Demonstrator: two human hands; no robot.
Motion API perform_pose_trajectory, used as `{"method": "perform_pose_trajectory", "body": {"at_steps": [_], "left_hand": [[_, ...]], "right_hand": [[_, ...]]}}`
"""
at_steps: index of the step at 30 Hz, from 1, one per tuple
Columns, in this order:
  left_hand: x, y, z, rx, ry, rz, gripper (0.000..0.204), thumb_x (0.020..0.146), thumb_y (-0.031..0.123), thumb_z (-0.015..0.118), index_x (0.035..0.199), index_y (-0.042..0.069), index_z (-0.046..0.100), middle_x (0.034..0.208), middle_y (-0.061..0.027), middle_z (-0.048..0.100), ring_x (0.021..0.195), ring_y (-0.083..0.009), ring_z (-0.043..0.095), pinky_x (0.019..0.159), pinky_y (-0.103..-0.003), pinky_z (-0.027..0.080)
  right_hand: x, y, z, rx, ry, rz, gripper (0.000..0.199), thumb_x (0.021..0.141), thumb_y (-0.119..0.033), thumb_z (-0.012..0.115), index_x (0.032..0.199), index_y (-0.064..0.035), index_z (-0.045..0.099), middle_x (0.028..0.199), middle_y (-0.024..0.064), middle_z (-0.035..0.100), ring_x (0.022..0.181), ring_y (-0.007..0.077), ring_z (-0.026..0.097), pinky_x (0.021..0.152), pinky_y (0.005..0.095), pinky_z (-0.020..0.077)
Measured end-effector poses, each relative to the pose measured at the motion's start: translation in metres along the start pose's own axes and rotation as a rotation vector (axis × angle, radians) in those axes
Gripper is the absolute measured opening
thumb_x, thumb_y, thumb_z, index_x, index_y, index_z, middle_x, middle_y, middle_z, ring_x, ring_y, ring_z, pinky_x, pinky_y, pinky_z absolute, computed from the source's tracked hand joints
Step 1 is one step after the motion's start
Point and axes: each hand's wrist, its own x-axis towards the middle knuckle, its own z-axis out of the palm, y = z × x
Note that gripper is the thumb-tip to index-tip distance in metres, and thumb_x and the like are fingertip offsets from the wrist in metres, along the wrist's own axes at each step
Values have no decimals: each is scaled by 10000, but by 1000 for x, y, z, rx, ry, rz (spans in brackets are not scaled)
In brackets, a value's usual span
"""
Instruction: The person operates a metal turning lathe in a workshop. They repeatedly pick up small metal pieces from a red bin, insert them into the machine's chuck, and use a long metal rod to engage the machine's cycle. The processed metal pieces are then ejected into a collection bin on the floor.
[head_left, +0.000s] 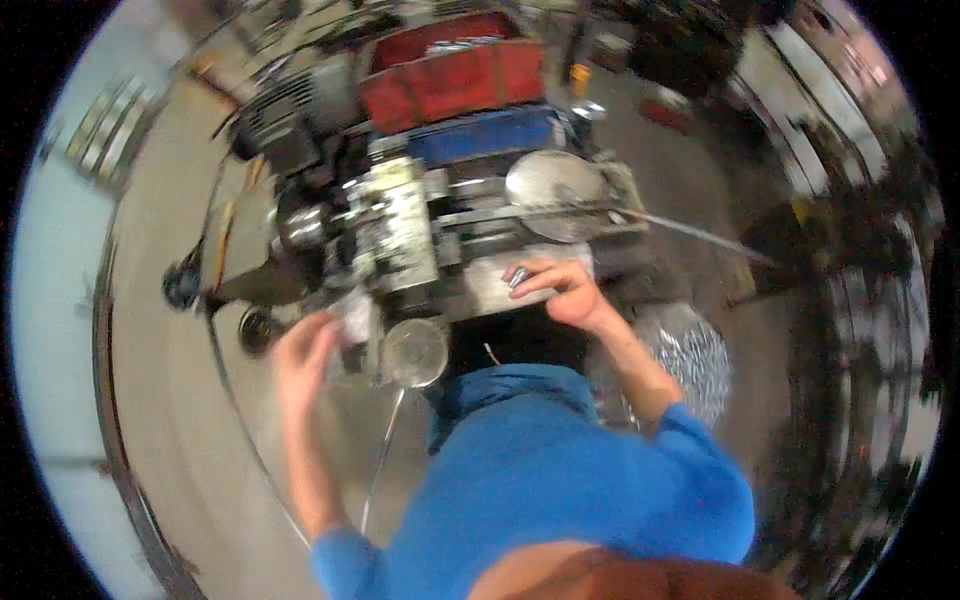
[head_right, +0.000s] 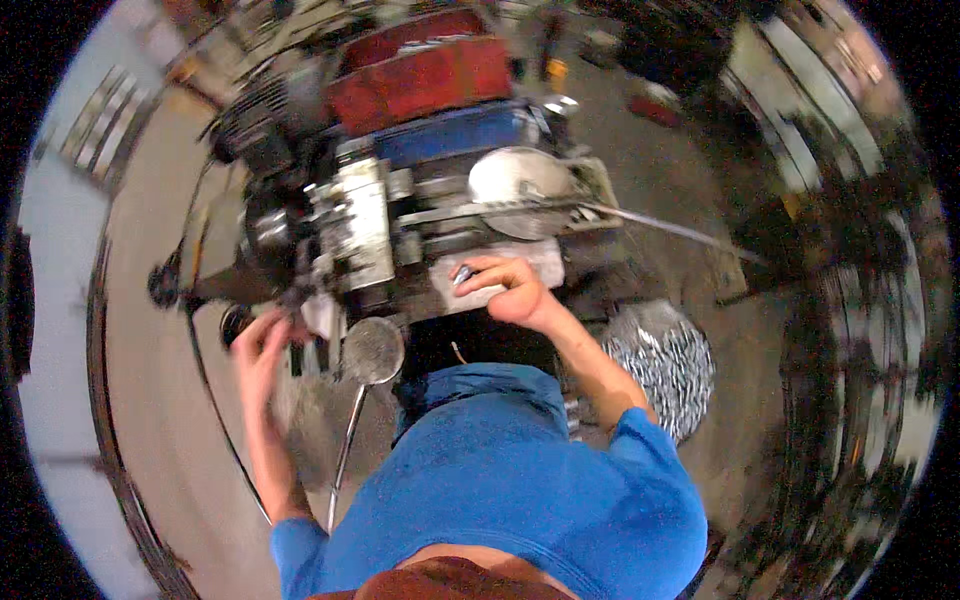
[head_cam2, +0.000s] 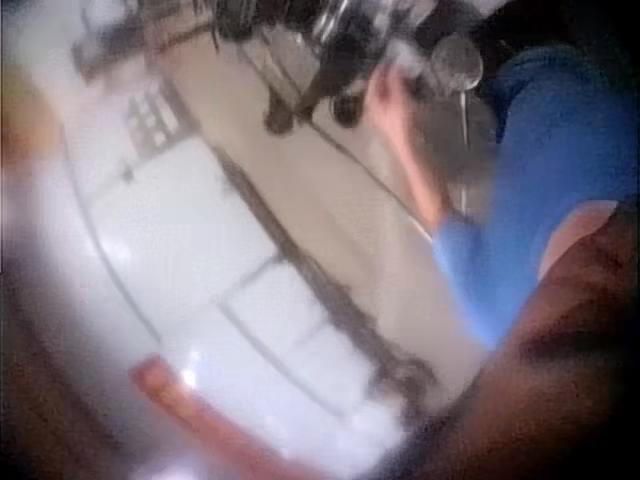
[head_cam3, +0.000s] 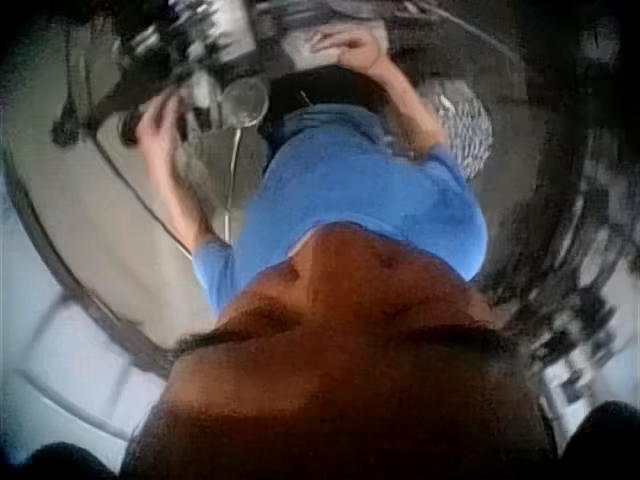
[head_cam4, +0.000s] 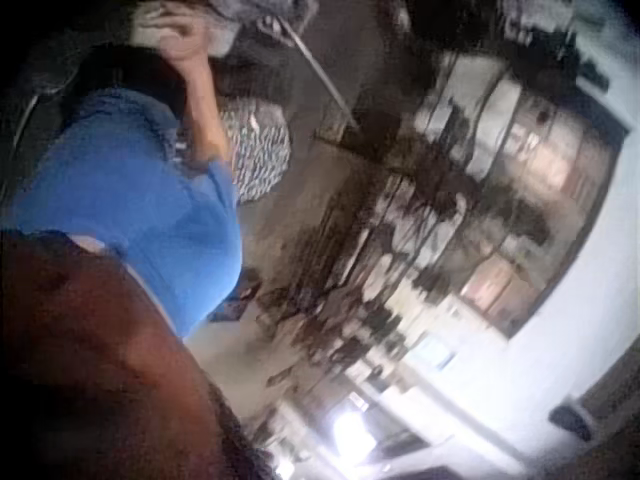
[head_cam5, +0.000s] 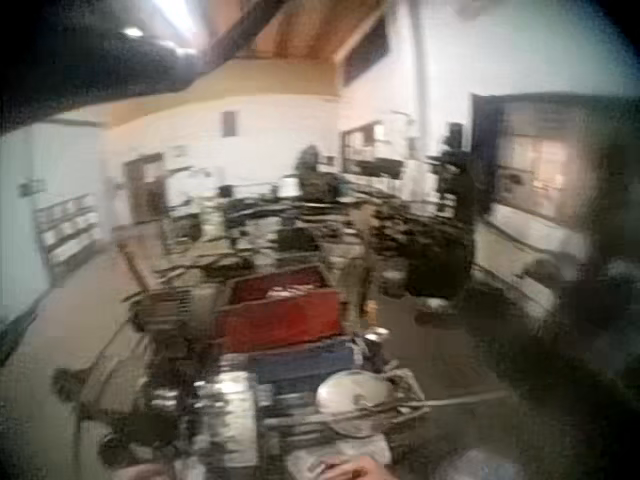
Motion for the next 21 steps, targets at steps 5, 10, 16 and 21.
{"method": "perform_pose_trajectory", "body": {"at_steps": [5, 10, 16, 21], "left_hand": [[14, 10, 83, -623, -500, 74, 369, 916, 304, 482, 990, -43, 583, 820, -105, 640, 720, -160, 624, 687, -281, 481], [11, -3, 92, -808, -352, 50, 299, 899, 270, 522, 871, -15, 607, 731, -73, 620, 652, -134, 595, 610, -258, 461], [11, -4, 60, -295, -268, 64, 287, 853, 237, 604, 726, -18, 641, 532, -4, 544, 472, -61, 497, 438, -231, 383], [14, -13, 50, -440, -160, 47, 299, 864, 234, 587, 711, -16, 645, 525, 1, 536, 459, -58, 486, 409, -222, 364]], "right_hand": [[66, -18, 68, -227, -153, -254, 380, 532, -131, 575, 890, -56, 675, 1078, 135, 600, 1020, 305, 524, 883, 380, 407], [74, -27, 93, -384, -45, -318, 312, 544, -156, 586, 832, -51, 644, 1139, 152, 554, 1009, 328, 518, 872, 391, 414], [88, -37, 99, -594, -307, -361, 271, 534, -140, 596, 783, -33, 613, 1004, 160, 557, 884, 328, 518, 767, 378, 458], [105, -39, 112, -629, -399, -423, 360, 532, -141, 601, 878, -48, 629, 1009, 151, 560, 869, 323, 521, 749, 388, 456]]}}
